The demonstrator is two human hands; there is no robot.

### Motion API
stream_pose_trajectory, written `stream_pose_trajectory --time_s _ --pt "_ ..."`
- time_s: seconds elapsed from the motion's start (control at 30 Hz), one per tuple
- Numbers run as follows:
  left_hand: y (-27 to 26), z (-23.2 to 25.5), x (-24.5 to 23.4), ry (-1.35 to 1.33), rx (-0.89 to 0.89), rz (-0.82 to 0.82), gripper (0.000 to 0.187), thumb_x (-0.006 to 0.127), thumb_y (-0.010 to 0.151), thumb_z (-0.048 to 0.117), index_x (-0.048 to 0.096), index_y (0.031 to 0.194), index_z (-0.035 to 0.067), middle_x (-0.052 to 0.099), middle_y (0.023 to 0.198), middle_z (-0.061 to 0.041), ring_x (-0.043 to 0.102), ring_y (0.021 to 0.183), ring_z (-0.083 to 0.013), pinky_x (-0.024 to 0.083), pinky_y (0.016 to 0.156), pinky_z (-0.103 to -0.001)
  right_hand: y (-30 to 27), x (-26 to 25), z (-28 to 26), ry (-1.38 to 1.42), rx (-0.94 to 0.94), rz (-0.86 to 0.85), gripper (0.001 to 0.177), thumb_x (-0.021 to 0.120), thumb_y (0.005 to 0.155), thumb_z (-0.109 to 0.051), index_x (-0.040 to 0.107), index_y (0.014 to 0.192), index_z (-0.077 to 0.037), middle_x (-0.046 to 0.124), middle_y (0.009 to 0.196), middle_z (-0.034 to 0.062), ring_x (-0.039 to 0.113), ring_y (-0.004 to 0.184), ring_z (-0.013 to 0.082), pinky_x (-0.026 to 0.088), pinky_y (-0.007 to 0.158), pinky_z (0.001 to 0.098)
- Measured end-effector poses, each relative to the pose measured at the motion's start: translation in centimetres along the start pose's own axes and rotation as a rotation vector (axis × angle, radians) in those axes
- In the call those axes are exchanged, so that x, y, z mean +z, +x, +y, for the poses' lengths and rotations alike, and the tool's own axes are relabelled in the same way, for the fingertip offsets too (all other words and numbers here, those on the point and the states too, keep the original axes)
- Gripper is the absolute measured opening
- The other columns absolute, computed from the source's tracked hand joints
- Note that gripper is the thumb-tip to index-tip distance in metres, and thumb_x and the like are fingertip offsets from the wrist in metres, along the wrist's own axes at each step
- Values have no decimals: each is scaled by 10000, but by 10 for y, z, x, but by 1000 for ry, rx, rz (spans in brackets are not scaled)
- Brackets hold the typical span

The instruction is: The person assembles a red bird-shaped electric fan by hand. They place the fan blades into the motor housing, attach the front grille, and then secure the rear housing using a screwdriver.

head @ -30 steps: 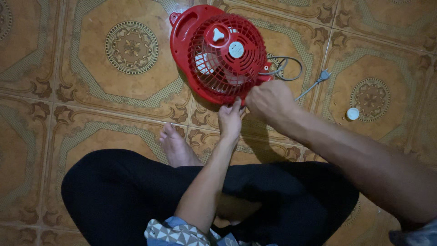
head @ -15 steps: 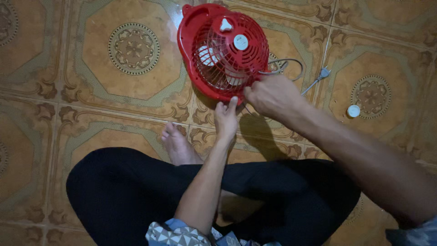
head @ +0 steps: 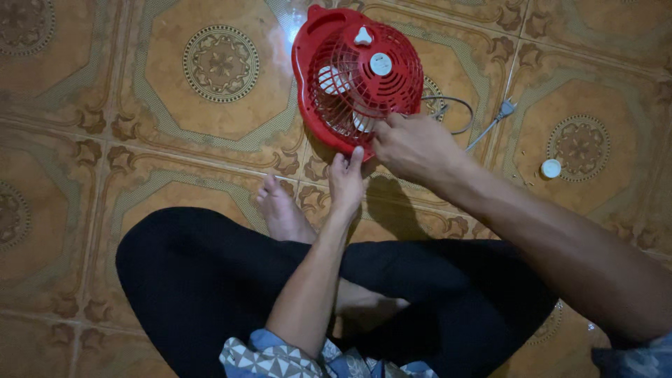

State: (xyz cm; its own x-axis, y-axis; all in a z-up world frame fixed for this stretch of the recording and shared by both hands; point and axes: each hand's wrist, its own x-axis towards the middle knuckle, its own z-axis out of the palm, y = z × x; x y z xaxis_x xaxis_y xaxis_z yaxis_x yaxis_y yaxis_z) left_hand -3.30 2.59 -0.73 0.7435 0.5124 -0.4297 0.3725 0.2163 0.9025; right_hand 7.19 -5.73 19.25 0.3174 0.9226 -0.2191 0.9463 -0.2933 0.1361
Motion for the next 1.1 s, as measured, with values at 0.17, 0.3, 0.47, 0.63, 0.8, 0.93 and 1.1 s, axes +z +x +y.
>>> stream_pose_trajectory --time_s 0.17,0.3,0.47,0.63,0.8,0.93,1.1 --pt "0 -7 0 -63 73 2 417 645 1012 381 595 824 13 480 661 -20 399 613 -118 363 556 -354 8 5 -8 -26 145 -321 202 544 1004 -216 681 971 -71 721 916 114 716 820 280 597 638 423" --pt "2 -6 0 -5 78 27 430 624 1027 396 600 838 10 532 659 -36 451 613 -136 405 574 -349 6 2 -9 60 80 -111 238 588 863 -177 687 1042 -55 685 982 176 714 744 294 592 509 403" --pt "-1 3 -1 -55 70 1 410 590 1016 414 636 885 28 631 700 -26 540 632 -129 454 618 -328 9 7 -3 -91 -95 -40 188 601 853 -209 717 819 -65 687 983 112 709 873 266 592 654 393" --pt "-4 7 -2 -55 -75 -24 432 596 1039 394 609 883 -9 565 695 -49 482 636 -153 440 603 -355 13 12 -8 -21 131 -276 183 565 959 -180 710 906 -82 729 896 101 710 815 266 580 652 403" --pt "-4 7 -2 -129 19 -39 391 576 1032 396 647 970 17 636 765 -22 540 698 -118 465 673 -314 10 2 -10 -12 87 -158 239 569 896 -157 674 1078 -43 693 975 153 728 731 285 586 536 385" --pt "-5 7 -2 -144 35 -72 392 571 1023 408 661 1024 27 672 791 -25 555 712 -109 468 684 -311 15 -3 -7 -74 -129 -15 167 620 773 -197 735 767 -77 699 905 103 736 831 297 588 593 405" --pt "-4 -3 -2 -39 -2 -55 417 614 1042 393 654 954 -13 661 765 -52 534 692 -129 456 655 -315 23 2 -10 -15 67 -358 177 612 898 -190 738 801 -113 738 811 95 742 735 275 582 606 432"
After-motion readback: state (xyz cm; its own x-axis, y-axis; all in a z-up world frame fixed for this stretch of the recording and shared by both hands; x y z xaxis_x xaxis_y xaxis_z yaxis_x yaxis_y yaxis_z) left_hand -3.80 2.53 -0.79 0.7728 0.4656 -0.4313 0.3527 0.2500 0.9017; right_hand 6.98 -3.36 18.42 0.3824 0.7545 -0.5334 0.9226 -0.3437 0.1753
